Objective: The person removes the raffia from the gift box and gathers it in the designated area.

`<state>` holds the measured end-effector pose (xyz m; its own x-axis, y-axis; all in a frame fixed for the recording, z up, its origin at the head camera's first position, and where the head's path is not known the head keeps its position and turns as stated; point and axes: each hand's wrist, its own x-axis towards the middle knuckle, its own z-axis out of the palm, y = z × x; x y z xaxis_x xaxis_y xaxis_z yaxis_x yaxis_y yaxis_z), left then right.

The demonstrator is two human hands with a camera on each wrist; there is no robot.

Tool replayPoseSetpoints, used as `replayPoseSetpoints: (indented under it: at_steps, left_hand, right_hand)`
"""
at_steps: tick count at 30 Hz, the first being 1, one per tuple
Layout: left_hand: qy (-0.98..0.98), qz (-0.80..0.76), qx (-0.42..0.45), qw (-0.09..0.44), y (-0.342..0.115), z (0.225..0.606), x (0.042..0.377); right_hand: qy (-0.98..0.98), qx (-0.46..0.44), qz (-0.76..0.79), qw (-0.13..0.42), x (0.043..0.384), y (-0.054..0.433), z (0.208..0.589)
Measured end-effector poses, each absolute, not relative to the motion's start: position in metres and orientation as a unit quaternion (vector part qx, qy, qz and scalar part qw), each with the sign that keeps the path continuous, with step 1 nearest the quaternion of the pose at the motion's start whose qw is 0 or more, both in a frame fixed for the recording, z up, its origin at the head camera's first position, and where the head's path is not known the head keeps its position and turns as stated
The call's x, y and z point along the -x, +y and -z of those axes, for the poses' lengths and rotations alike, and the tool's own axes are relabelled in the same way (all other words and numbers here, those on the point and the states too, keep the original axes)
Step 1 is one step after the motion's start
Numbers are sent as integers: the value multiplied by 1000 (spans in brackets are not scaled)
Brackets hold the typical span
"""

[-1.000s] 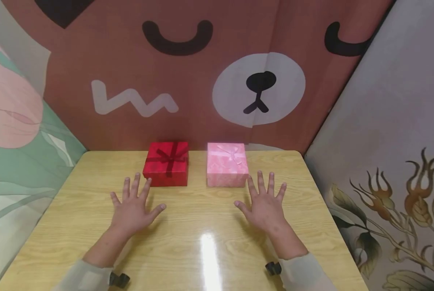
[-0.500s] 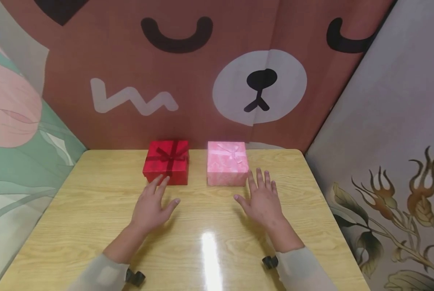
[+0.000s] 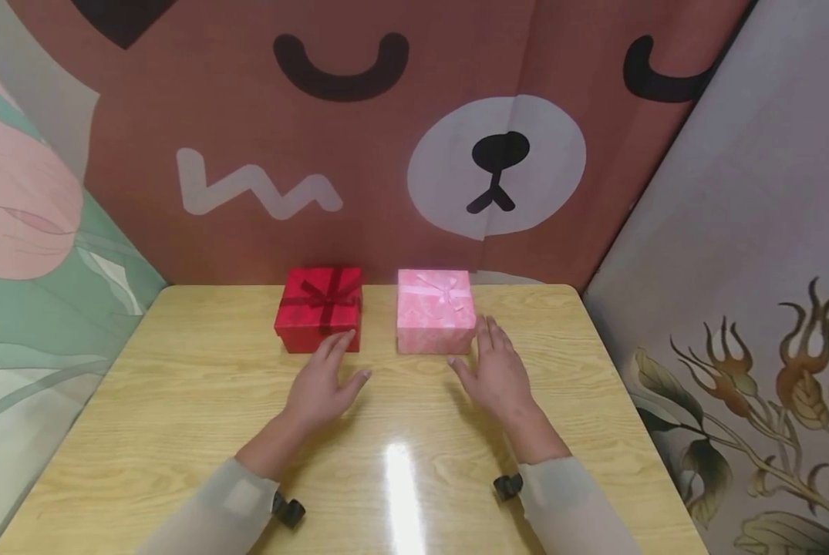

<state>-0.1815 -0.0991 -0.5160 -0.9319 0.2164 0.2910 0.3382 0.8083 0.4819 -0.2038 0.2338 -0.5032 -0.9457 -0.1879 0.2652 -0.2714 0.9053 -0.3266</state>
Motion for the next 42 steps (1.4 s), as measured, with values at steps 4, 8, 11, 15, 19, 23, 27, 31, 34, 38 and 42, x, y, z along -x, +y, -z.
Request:
replayPoseSetpoints:
  at_steps: [4,8,11,15,19,23,27,31,34,38,42]
  left_hand:
    - [-940,284,148,116,-90,516,188]
    - [-940,290,146,105,-80,515,194]
    - [-938,301,144,90,-74,513,197]
    - [-936,313,141,80,-65,511,203]
    - [-933,322,139,76,-58,512,212]
    - [-931,331,137,68,-51,513,221]
    - [-932,331,134,61,-45,515,229]
    - [-932,333,129,57,-40,515,236]
    - [-932,334,130,53,-37,515,241]
    - [-930,337,139,57,-33,514,246]
    - [-926,345,143,62,-29,515,250]
  right_hand:
    - [-967,-111,-202,105,210,233,503]
    - [-965,-104,-218,99,215,232,503]
    - [-963,-98,-234,96,218,231,504]
    - [-958,-90,-255,92,223,229,506]
    - [-956,-84,-269,84,226,229,507]
    - [-953,-81,-282,75,230,229,508]
    - [-953,-72,-289,64,235,231,512]
    - [-951,-63,-299,53,240,233,516]
    - [-947,-60,-310,52,242,234,517]
    - [-944,-65,-318,58,243,233,517]
    - [-942,-69,-322,63,244,232,517]
